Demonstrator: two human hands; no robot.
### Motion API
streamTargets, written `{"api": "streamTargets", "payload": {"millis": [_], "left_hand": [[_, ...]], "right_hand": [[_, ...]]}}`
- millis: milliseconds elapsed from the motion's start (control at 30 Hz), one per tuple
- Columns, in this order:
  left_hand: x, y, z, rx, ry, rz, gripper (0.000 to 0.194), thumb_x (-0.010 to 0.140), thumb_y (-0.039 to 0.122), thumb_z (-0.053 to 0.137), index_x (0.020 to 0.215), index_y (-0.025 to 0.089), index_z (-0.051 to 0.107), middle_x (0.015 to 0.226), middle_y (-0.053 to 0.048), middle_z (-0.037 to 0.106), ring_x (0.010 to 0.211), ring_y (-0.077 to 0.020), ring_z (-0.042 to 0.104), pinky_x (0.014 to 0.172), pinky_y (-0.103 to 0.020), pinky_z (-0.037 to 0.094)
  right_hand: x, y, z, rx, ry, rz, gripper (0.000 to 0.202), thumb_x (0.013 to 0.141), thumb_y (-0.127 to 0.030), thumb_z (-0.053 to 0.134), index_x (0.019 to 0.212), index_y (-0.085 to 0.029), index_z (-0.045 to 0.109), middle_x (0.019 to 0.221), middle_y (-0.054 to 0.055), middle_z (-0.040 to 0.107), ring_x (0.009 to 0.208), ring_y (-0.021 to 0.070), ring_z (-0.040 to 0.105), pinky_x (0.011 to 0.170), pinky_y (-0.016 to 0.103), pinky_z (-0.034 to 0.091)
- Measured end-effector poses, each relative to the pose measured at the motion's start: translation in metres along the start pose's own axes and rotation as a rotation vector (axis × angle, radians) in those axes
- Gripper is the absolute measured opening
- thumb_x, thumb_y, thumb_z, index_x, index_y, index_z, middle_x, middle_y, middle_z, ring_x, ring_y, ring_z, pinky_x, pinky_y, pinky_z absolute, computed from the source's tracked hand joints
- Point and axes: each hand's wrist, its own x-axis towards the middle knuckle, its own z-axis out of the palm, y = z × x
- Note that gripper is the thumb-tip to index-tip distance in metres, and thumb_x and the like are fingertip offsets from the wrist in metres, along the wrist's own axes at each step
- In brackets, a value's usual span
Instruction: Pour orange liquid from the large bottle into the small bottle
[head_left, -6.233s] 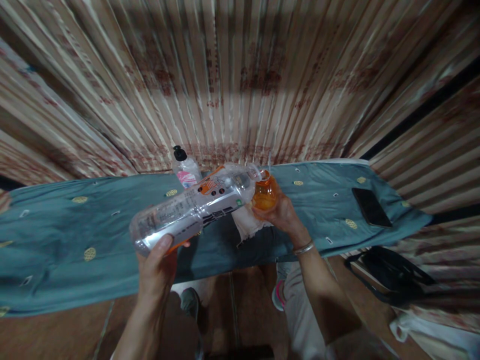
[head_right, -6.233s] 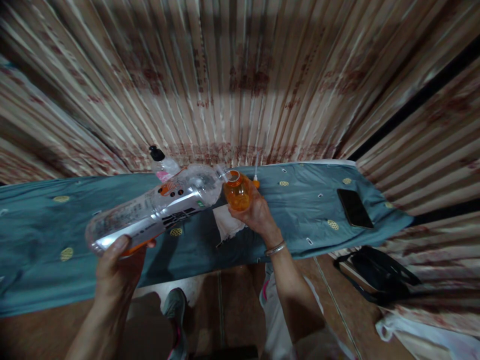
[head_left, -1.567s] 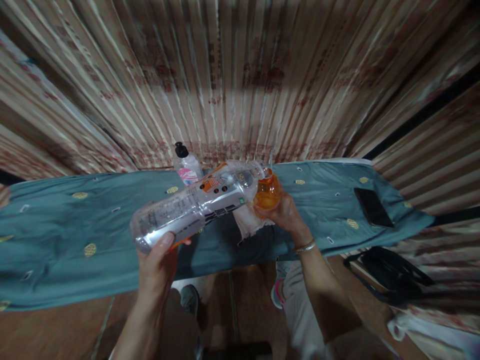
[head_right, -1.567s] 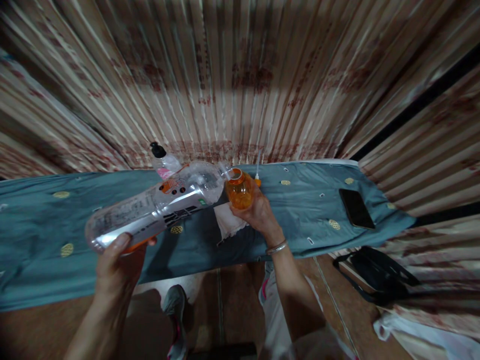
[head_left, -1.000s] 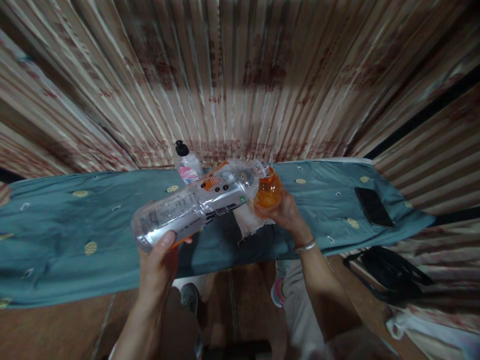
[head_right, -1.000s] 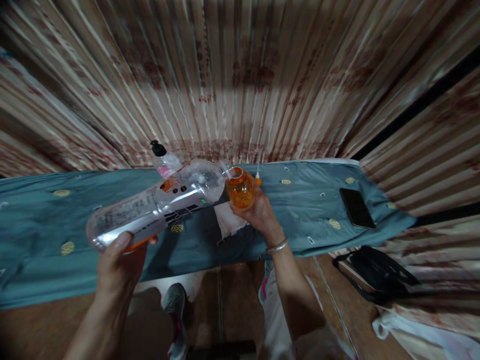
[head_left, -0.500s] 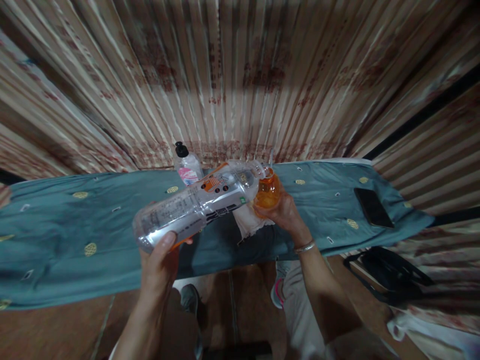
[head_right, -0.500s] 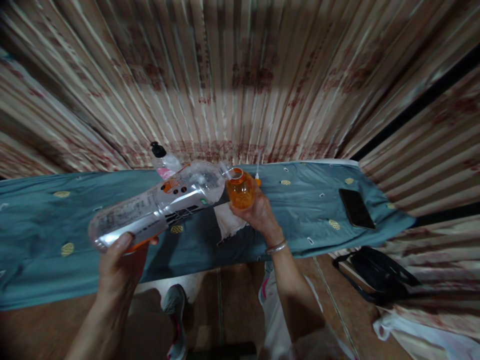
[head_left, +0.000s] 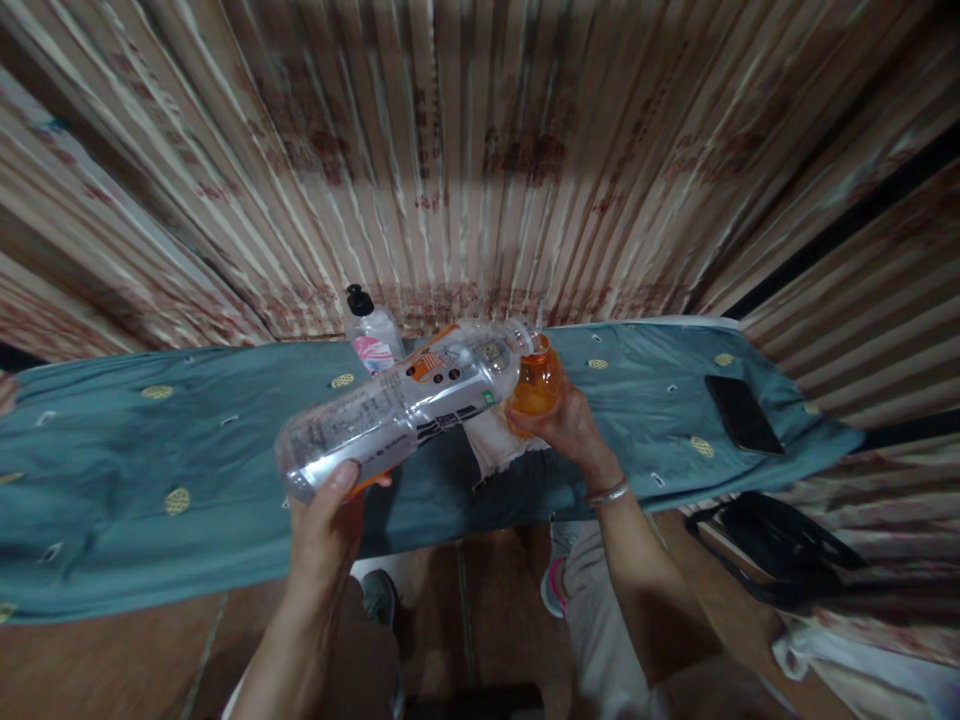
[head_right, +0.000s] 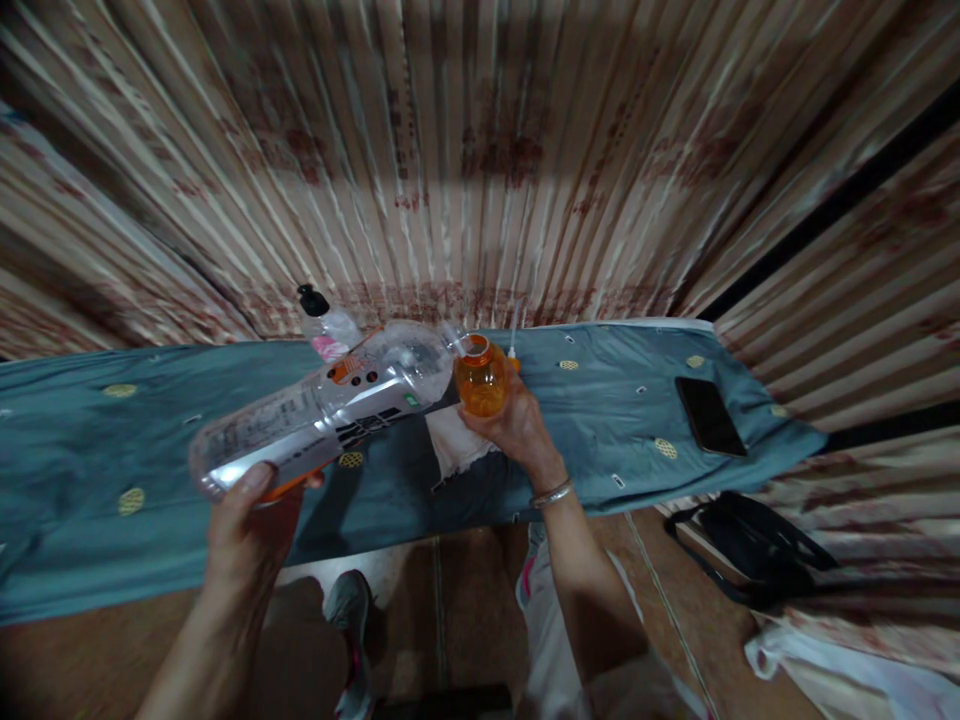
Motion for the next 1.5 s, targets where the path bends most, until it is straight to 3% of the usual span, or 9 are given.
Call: {"api": "streamTargets", "payload": {"millis": [100, 467, 700, 967, 1267, 1500], "left_hand": [[0.0000, -0.0006, -0.0004, -0.004, -0.014, 0.003, 0.055, 0.062, 0.034, 0.087, 0.113, 0.023, 0.069, 0.096, -0.005, 0.074, 0.069, -0.0174, 0.067, 0.046, -0.021, 0.052], [0.0005, 0.0014, 0.0047, 0.011, -0.011, -0.006, 0.055, 0.060, 0.035, 0.087, 0.110, 0.023, 0.068, 0.097, -0.006, 0.075, 0.069, -0.0186, 0.067, 0.043, -0.020, 0.048], [-0.0009, -0.0009, 0.0032, -0.003, 0.021, -0.036, 0.055, 0.057, 0.038, 0.089, 0.107, 0.021, 0.072, 0.097, -0.007, 0.076, 0.070, -0.0187, 0.068, 0.046, -0.021, 0.053], [-0.0024, -0.0003, 0.0065, -0.029, 0.025, -0.049, 0.061, 0.057, 0.035, 0.090, 0.114, 0.022, 0.071, 0.104, -0.008, 0.075, 0.068, -0.0168, 0.067, 0.047, -0.020, 0.053], [-0.0033, -0.0034, 0.0038, -0.049, 0.031, -0.082, 0.065, 0.055, 0.037, 0.092, 0.114, 0.021, 0.071, 0.103, -0.008, 0.075, 0.069, -0.0170, 0.067, 0.048, -0.021, 0.055], [-0.0053, -0.0034, 0.0065, -0.058, 0.033, -0.089, 0.062, 0.056, 0.036, 0.092, 0.112, 0.020, 0.071, 0.100, -0.008, 0.076, 0.071, -0.0177, 0.068, 0.049, -0.021, 0.055]], "right_hand": [[-0.0006, 0.0017, 0.0014, -0.023, 0.031, 0.001, 0.068, 0.069, -0.040, 0.084, 0.127, -0.015, 0.058, 0.118, 0.017, 0.074, 0.111, 0.0345, 0.072, 0.098, 0.053, 0.060], [-0.0011, 0.0028, 0.0000, -0.009, 0.023, -0.004, 0.081, 0.068, -0.040, 0.085, 0.137, -0.015, 0.052, 0.121, 0.018, 0.072, 0.112, 0.0335, 0.071, 0.098, 0.051, 0.060], [-0.0005, 0.0016, 0.0000, 0.019, 0.017, -0.008, 0.079, 0.067, -0.038, 0.085, 0.136, -0.015, 0.053, 0.122, 0.018, 0.072, 0.114, 0.0348, 0.071, 0.100, 0.053, 0.059], [-0.0007, -0.0017, -0.0018, 0.049, 0.026, -0.011, 0.076, 0.068, -0.036, 0.084, 0.137, -0.023, 0.053, 0.130, 0.014, 0.069, 0.116, 0.0368, 0.070, 0.102, 0.060, 0.058], [-0.0004, 0.0064, -0.0005, 0.058, 0.036, 0.027, 0.086, 0.065, -0.045, 0.085, 0.139, -0.016, 0.052, 0.128, 0.016, 0.070, 0.119, 0.0358, 0.068, 0.108, 0.059, 0.053], [-0.0023, 0.0026, -0.0048, 0.046, 0.042, 0.027, 0.077, 0.067, -0.042, 0.085, 0.136, -0.023, 0.056, 0.124, 0.013, 0.073, 0.112, 0.0361, 0.071, 0.102, 0.059, 0.058]]}}
